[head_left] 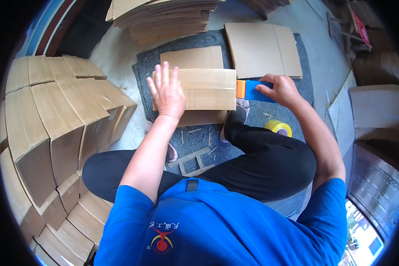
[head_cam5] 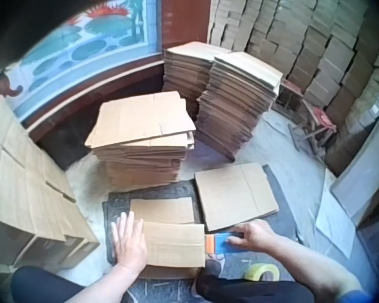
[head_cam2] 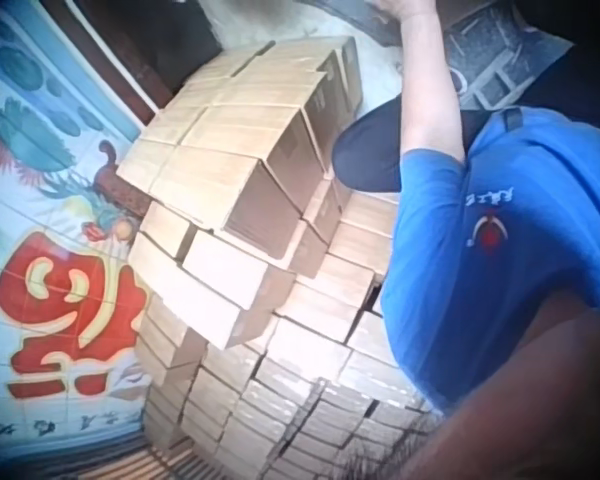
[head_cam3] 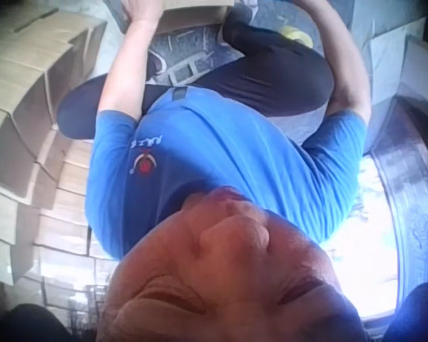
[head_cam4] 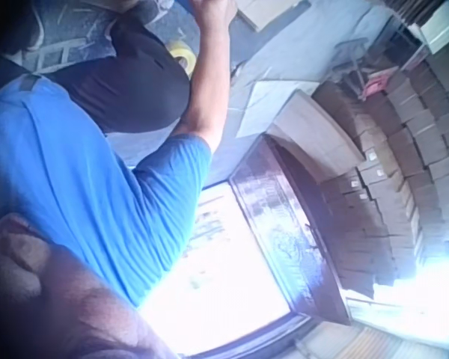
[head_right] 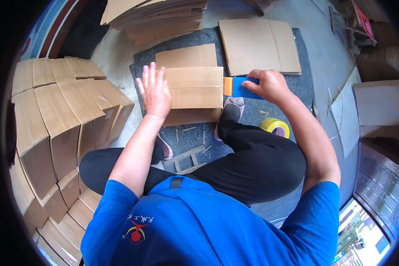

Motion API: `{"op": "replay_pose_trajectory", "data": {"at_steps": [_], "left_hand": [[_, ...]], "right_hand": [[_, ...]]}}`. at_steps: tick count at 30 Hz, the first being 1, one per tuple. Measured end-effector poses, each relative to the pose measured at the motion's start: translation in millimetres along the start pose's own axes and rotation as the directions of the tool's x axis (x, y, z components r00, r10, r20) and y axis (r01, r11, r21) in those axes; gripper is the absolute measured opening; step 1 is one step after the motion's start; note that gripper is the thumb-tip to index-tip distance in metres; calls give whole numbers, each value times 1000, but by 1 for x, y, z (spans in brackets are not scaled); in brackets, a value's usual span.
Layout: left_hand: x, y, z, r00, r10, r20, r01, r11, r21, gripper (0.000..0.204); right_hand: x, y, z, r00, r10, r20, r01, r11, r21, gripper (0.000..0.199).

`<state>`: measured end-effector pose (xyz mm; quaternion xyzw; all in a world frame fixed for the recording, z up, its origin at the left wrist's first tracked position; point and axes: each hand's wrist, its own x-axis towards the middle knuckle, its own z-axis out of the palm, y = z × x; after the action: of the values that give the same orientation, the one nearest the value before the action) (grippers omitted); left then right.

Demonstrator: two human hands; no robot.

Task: Folding flat cardboard pieces into boxes and sealing them with adhesive tape using a tape dispenser.

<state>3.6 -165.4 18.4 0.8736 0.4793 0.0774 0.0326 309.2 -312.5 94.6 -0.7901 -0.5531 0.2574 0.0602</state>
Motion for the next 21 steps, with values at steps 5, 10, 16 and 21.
{"op": "replay_pose_trajectory", "data": {"at_steps": [5, 10, 16, 21], "left_hand": [[-15, 106, -10, 915, 345, 208, -293, 925, -243, 82], [-22, 124, 0, 883, 387, 264, -345, 919, -191, 84], [-20, 125, 8, 882, 407, 237, -372, 911, -180, 81], [-19, 128, 11, 878, 413, 243, -376, 908, -184, 85]], "right_hand": [[1, 3, 6, 1000, 1, -11, -1, 1000, -1, 38], [-11, 24, 12, 999, 9, -32, -4, 989, 147, 38], [-31, 63, -17, 998, 53, 37, -62, 952, 301, 41], [-26, 79, -9, 999, 15, 50, -28, 962, 272, 41]]}}
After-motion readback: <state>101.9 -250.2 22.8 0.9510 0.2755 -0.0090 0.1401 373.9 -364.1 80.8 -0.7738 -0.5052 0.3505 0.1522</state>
